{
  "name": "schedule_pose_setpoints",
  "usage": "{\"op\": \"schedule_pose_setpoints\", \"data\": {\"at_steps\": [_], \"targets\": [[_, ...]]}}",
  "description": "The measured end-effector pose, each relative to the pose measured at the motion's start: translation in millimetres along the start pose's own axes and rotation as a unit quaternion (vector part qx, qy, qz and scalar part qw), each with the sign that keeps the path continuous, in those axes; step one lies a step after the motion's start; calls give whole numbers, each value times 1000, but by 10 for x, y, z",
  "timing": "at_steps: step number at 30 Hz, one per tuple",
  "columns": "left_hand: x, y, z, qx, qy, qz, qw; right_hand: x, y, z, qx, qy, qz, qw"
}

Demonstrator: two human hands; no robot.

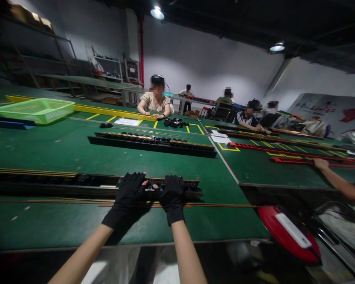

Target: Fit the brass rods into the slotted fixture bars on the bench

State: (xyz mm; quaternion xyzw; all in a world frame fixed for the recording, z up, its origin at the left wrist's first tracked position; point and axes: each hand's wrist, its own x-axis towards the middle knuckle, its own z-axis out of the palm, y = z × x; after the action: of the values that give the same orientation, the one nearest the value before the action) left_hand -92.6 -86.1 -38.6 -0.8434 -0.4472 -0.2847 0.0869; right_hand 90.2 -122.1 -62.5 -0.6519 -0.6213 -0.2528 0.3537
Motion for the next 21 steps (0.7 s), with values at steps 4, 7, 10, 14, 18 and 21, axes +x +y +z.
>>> {"op": "schedule_pose_setpoints", "data": {"at_steps": [4,7,10,14,18,21], "targets": [[-11,-154,-25,15,7,-3,1000,3,-1,-6,-4,2,-3,1000],[-42,-265,-42,43,3,6,999,5,-7,-20,-5,12,-8,1000],[-57,-291,-49,56,-5,9,998,6,-10,-33,-5,4,-6,1000],[-32,-236,-51,54,9,-23,998,7,-5,-39,-7,-6,-4,1000],[-15,-197,-58,66,14,-19,998,1,3,-29,-8,-1,-11,1000],[-24,-232,-41,61,8,-9,998,-10,6,-17,-16,-1,-7,1000]]}}
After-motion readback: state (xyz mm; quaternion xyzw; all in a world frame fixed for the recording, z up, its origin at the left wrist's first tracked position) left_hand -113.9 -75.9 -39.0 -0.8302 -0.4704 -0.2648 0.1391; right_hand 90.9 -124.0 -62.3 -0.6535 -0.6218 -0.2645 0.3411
